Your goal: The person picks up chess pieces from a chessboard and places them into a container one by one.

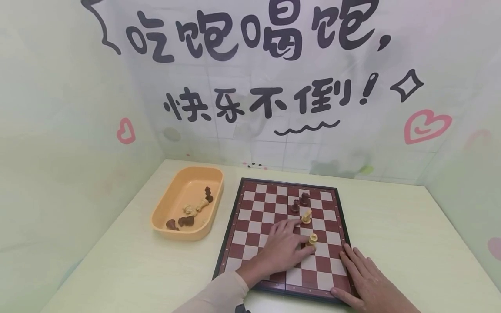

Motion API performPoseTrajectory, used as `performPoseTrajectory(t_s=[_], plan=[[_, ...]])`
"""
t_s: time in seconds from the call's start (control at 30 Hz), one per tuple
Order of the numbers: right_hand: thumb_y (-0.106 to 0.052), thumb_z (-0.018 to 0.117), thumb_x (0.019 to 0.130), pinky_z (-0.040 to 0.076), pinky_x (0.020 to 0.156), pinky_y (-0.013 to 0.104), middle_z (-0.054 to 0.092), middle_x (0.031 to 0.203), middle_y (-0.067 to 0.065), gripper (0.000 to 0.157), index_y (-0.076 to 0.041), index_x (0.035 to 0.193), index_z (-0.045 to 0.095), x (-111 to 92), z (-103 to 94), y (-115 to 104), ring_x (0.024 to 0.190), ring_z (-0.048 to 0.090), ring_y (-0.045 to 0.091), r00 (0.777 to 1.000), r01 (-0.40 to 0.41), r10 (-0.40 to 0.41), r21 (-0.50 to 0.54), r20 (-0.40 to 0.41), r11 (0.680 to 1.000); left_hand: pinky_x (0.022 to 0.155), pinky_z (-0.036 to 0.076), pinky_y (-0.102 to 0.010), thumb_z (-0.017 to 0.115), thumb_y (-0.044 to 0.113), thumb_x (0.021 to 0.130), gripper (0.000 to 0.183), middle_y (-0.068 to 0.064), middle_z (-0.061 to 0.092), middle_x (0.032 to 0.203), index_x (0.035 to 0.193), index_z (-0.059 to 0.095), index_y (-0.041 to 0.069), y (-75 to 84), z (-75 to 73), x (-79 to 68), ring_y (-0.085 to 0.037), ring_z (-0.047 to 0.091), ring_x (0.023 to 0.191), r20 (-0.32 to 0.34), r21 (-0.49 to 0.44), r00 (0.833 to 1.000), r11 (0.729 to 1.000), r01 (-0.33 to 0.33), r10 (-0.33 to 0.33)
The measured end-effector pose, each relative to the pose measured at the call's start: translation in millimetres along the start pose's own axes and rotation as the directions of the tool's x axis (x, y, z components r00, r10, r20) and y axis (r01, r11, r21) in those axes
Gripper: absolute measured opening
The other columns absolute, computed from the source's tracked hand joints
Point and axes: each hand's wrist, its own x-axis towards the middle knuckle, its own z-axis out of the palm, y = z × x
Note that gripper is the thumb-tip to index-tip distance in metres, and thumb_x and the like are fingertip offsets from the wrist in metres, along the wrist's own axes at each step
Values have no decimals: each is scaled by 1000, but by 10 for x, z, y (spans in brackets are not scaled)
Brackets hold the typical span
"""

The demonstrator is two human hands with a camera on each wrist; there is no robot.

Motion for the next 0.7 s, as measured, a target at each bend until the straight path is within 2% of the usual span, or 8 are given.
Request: performPoseTrajectory(t_s=[0.33, 0.7], plan=[[-68, 66, 87, 36, 108, 61, 41, 154, 24, 95, 4, 146, 49, 0, 0, 18, 139, 37, 46, 1000, -8, 8, 18, 3, 1000, 114, 28, -55, 51, 53, 103, 40, -8, 42, 156, 125, 74, 30, 39, -6, 2, -29, 37, 140, -6, 26, 1000, 1000, 8, -8], [-67, 66, 87, 38, 107, 59, 40, 154, 22, 93, 3, 145, 50, 1, 21, 40, 139, 37, 45, 1000, 13, -13, 5, -9, 1000, 115, 26, -55, 54, 51, 103, 36, -6, 42, 156, 123, 76, 30, 24, 5, -21, -27, 38, 139, -20, -22, 1000, 1000, 2, -2]])
